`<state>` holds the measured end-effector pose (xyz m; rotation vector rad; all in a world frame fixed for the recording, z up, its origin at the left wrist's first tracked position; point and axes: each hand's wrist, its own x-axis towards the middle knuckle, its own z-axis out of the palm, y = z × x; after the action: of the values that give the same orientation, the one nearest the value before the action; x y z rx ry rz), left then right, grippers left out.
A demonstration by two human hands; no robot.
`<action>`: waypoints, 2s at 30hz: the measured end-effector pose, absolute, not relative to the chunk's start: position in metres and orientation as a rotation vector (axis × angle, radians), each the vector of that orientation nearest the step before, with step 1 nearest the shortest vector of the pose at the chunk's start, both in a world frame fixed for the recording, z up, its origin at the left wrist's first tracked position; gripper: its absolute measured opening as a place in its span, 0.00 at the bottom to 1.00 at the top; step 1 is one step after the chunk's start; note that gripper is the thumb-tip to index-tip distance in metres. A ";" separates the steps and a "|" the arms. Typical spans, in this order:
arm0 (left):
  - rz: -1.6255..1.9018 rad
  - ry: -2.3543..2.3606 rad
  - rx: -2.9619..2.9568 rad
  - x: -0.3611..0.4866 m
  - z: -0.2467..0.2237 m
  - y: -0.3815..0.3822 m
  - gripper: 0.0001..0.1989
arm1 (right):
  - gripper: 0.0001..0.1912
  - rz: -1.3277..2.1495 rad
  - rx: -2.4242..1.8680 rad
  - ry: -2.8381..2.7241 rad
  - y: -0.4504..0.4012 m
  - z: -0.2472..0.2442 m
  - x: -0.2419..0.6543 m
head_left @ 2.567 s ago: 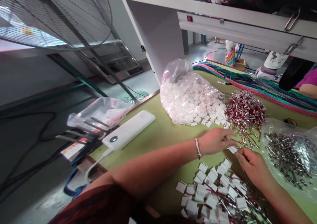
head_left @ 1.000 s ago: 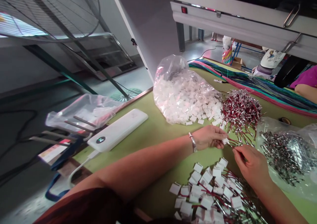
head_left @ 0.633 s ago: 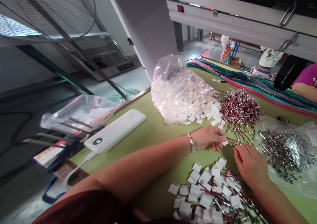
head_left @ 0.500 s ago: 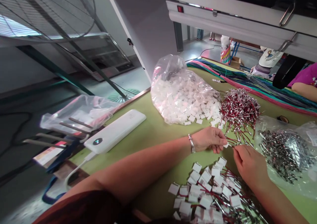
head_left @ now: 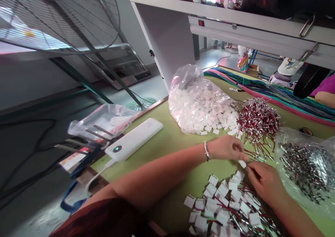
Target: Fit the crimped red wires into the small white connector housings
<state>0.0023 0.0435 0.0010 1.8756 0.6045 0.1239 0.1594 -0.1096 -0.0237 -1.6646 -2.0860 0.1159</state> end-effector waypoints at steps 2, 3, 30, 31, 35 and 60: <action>0.422 0.813 2.165 0.000 0.007 0.053 0.17 | 0.11 0.249 -1.646 -2.090 -0.110 -0.021 0.158; 0.491 0.820 2.278 0.000 0.007 0.057 0.16 | 0.12 0.309 -1.633 -2.086 -0.109 -0.020 0.159; 0.250 0.550 0.955 0.011 -0.022 0.042 0.10 | 0.17 1.077 -1.724 -1.229 -0.096 -0.008 0.160; 0.245 0.536 0.965 0.011 -0.022 0.041 0.11 | 0.18 1.130 -1.701 -1.174 -0.096 -0.009 0.160; 0.299 0.531 0.990 0.011 -0.018 0.041 0.13 | 0.20 1.204 -1.643 -0.966 -0.098 -0.015 0.166; 0.067 0.569 1.359 0.009 -0.020 0.024 0.08 | 0.18 0.788 -1.843 -1.567 -0.105 -0.023 0.162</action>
<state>0.0092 0.0236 -0.0202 1.3593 0.5690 0.0672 0.1620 -0.1050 -0.0225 -1.8432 -1.5671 0.7879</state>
